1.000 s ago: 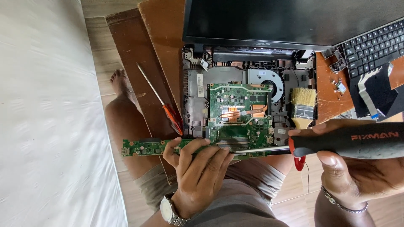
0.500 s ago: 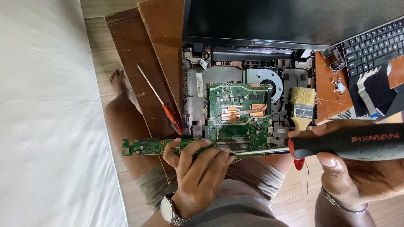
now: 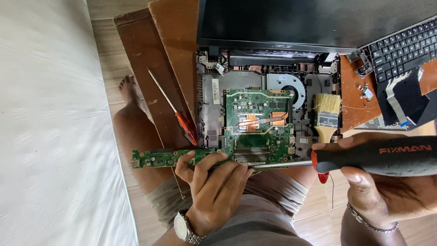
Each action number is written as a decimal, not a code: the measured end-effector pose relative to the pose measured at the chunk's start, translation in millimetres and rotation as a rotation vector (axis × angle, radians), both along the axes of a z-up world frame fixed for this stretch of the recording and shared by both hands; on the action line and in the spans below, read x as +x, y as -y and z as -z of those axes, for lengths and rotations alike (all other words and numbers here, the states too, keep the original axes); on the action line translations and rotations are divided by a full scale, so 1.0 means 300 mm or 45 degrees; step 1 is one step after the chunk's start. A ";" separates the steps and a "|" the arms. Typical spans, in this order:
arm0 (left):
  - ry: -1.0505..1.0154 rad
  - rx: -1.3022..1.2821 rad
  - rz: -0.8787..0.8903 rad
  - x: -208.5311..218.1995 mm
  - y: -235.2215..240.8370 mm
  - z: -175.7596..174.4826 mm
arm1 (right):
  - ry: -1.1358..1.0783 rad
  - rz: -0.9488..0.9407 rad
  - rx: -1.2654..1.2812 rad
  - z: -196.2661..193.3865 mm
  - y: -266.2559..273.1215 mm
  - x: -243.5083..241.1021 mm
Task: The person uses a screwdriver to loosen and remove screws from the motherboard of a disassembled laptop. They then use a brush to clean dust from the motherboard and surrounding components.
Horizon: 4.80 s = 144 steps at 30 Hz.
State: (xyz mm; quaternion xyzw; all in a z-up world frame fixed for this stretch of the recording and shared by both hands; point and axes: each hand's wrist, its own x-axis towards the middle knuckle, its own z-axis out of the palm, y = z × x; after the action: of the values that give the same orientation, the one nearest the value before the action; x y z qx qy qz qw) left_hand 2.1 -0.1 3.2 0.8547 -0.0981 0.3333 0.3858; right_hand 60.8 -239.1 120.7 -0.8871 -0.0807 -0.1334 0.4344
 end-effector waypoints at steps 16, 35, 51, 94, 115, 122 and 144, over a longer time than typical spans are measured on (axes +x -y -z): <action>0.010 0.051 -0.118 0.035 -0.014 -0.053 | 0.092 0.118 -0.033 0.009 -0.031 -0.005; -0.572 0.823 -0.299 0.084 0.043 -0.005 | 0.271 -0.243 -0.414 0.029 -0.030 0.190; -0.590 0.813 -0.318 0.086 0.055 -0.009 | 0.166 -0.433 -0.274 0.036 -0.086 0.232; -0.299 0.091 -0.018 0.128 -0.023 -0.130 | -0.299 -0.262 -0.022 0.079 0.164 0.129; 0.030 -0.088 0.231 -0.043 0.117 -0.228 | 0.287 0.010 0.236 -0.096 0.111 -0.169; -0.011 -0.137 0.273 -0.052 0.126 -0.267 | 0.495 0.098 0.218 -0.110 0.114 -0.195; -0.474 -1.780 0.737 0.105 0.152 -0.145 | 0.885 0.250 0.403 -0.024 0.067 0.004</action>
State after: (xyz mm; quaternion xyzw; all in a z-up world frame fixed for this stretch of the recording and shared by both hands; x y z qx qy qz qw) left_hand 33.6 -45.7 46.6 0.3953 -0.0179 0.0549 0.9167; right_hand 62.1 -259.1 127.8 -0.7146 -0.1161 -0.4777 0.4977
